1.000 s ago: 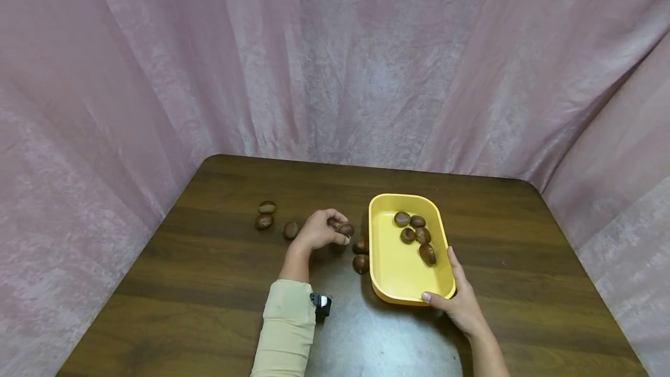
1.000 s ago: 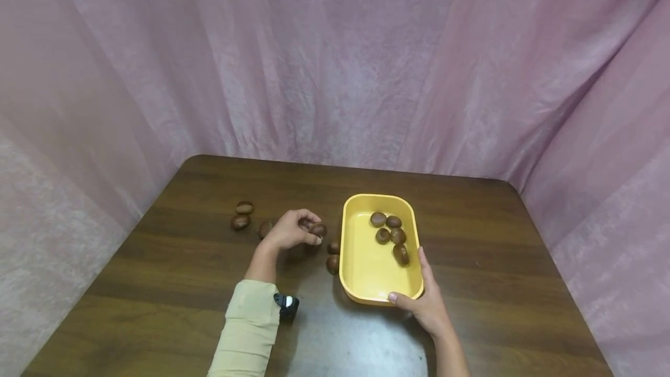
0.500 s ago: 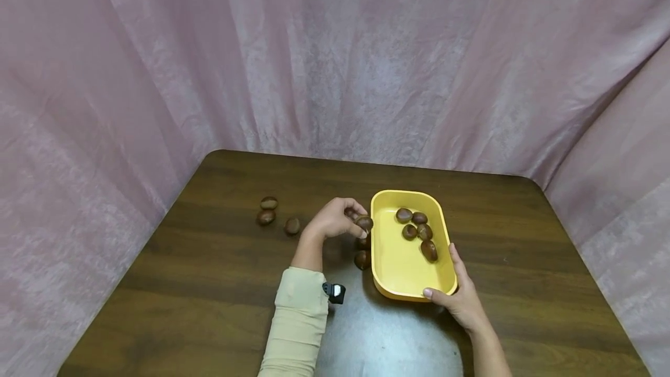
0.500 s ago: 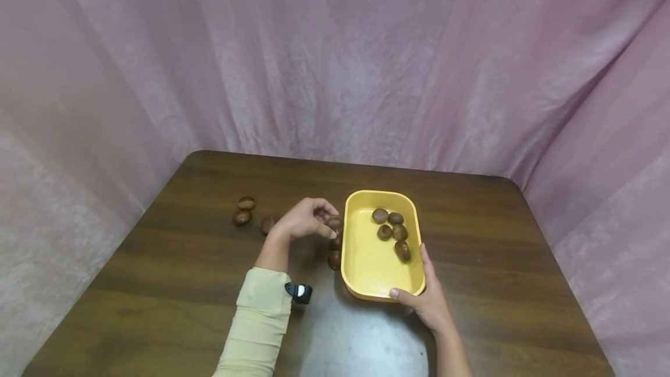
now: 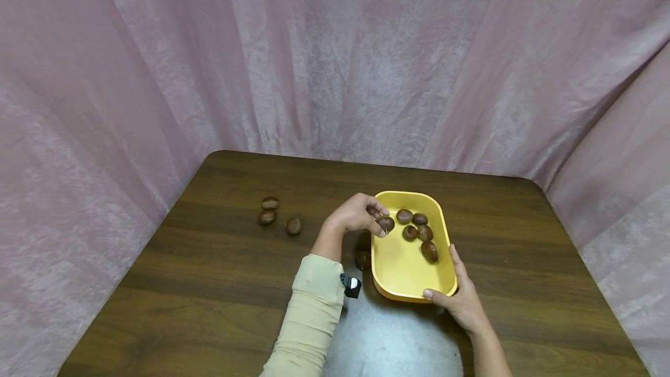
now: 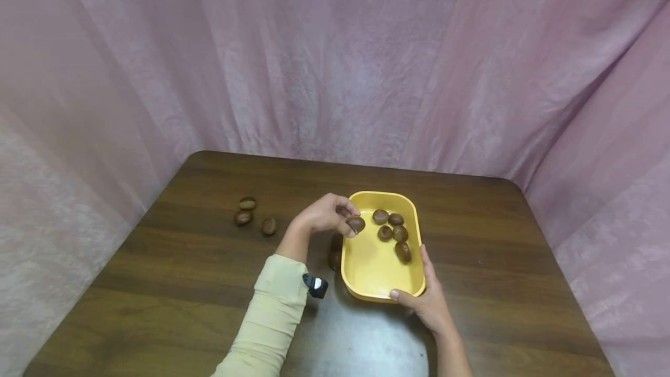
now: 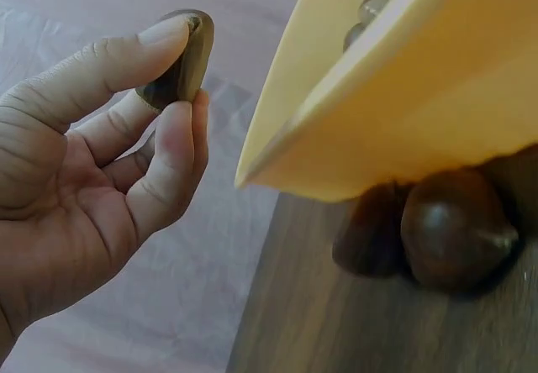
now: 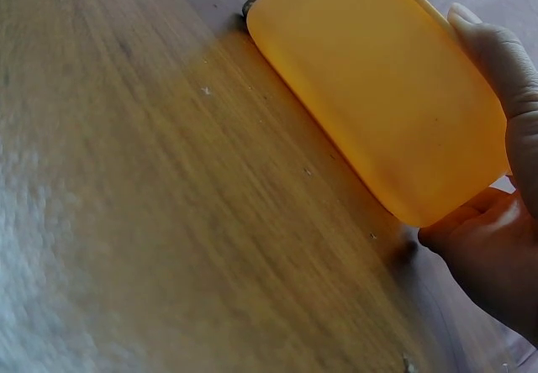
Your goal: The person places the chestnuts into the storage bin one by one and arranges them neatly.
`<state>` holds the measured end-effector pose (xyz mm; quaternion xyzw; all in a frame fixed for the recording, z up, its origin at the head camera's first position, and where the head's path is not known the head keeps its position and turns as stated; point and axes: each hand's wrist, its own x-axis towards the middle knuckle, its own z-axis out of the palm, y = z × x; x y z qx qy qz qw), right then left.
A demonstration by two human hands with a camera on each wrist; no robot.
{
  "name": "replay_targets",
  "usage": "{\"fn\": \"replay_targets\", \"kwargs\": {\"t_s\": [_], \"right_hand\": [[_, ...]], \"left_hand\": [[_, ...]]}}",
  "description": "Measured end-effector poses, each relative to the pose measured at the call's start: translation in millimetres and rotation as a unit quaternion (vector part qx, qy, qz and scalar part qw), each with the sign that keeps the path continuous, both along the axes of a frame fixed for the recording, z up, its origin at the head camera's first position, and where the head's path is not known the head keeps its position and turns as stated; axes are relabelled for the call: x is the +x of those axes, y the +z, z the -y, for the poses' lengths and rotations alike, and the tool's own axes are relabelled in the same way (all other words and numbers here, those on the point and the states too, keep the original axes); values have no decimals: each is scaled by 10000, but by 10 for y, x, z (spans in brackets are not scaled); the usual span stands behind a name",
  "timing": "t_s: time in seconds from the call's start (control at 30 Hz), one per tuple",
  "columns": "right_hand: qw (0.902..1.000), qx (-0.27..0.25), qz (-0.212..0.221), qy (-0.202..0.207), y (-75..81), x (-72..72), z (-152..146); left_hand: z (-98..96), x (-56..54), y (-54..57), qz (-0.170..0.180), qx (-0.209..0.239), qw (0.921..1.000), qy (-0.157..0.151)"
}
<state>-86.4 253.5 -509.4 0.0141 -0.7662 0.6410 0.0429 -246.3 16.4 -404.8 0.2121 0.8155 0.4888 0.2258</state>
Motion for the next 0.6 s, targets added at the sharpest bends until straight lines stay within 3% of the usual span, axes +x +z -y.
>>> {"fn": "replay_targets", "kwargs": {"t_s": [0.17,0.47,0.6], "right_hand": [[10000,10,-21,18,-3,-4,21],[10000,67,64,20,18,14,24],[9998,166,82,-14,36,12,22]], "left_hand": [[-134,-37,18,-148,-358,9990,-243],[-381,-86,-28,79,-755,9961,-449],[-489,-120,-55,-1,-1009,9934,-539]]}}
